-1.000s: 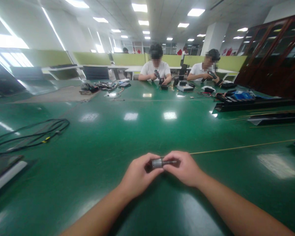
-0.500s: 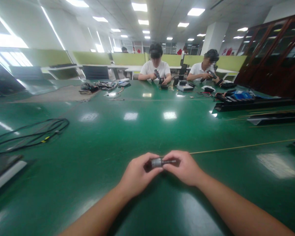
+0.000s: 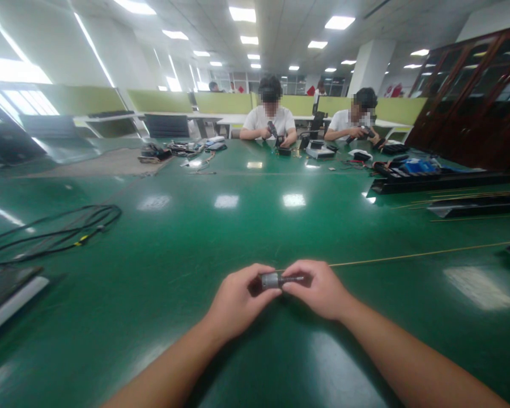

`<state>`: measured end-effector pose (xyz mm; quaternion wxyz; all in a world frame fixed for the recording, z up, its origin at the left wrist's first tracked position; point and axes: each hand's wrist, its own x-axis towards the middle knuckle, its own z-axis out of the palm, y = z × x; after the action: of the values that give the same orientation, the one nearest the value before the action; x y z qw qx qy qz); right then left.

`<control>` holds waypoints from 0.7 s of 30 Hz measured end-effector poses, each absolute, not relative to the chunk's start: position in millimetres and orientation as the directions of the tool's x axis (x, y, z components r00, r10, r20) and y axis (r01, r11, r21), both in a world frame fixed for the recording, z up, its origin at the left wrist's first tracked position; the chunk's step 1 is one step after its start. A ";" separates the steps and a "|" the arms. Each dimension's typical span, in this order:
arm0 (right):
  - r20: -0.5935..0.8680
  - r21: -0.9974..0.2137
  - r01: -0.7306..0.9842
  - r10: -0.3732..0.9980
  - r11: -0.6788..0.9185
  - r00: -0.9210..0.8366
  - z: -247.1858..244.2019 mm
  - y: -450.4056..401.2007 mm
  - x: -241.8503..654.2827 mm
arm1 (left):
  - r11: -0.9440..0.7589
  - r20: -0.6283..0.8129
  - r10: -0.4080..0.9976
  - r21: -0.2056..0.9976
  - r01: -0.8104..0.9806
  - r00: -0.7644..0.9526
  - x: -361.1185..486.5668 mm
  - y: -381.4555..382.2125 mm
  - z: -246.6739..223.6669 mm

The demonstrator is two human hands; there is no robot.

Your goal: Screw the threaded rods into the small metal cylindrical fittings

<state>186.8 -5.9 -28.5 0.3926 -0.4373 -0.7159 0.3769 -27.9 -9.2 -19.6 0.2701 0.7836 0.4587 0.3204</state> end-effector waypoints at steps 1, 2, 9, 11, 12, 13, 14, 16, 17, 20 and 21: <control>0.235 -0.882 0.331 0.922 0.335 -0.308 -28.3 -5.8 187.2 | -0.434 0.258 0.892 0.715 0.548 0.370 -28.3 -9.0 -19.8; 0.237 -0.882 0.331 0.922 0.336 -0.304 -28.2 -5.8 187.5 | -0.435 0.262 0.893 0.713 0.550 0.366 -28.7 -8.8 -20.1; 0.225 -0.887 0.330 0.927 0.322 -0.301 -29.3 -6.4 187.4 | -0.427 0.257 0.896 0.721 0.545 0.362 -28.6 -9.7 -22.0; 0.220 -0.892 0.326 0.931 0.313 -0.293 -29.7 -6.7 186.6 | -0.426 0.255 0.896 0.722 0.546 0.363 -28.5 -10.0 -22.1; 0.217 -0.893 0.327 0.932 0.310 -0.291 -29.9 -6.9 186.3 | -0.425 0.254 0.897 0.722 0.545 0.363 -28.5 -9.9 -22.1; 0.216 -0.894 0.326 0.933 0.307 -0.287 -30.1 -6.9 186.0 | -0.423 0.251 0.897 0.724 0.545 0.363 -28.7 -9.8 -22.3; 0.216 -0.895 0.325 0.935 0.305 -0.283 -30.2 -7.0 185.9 | -0.421 0.247 0.898 0.725 0.546 0.364 -28.9 -9.5 -22.5; 0.218 -0.896 0.324 0.935 0.305 -0.279 -30.4 -6.9 185.9 | -0.418 0.245 0.899 0.724 0.549 0.363 -29.5 -8.7 -23.1; 0.220 -0.895 0.323 0.935 0.307 -0.278 -30.5 -6.9 186.0 | -0.418 0.245 0.900 0.722 0.551 0.361 -29.7 -8.4 -23.4; 0.225 -0.893 0.326 0.935 0.311 -0.275 -30.6 -6.7 186.2 | -0.418 0.248 0.901 0.718 0.557 0.356 -30.1 -8.0 -23.5; 0.225 -0.893 0.325 0.935 0.310 -0.273 -30.6 -6.7 186.2 | -0.415 0.245 0.902 0.721 0.555 0.356 -30.1 -8.1 -23.2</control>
<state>186.2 -6.7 -30.6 0.4026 -0.4488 -0.7021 0.3789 -30.1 -8.1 -23.2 0.2702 0.7777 0.4685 0.3205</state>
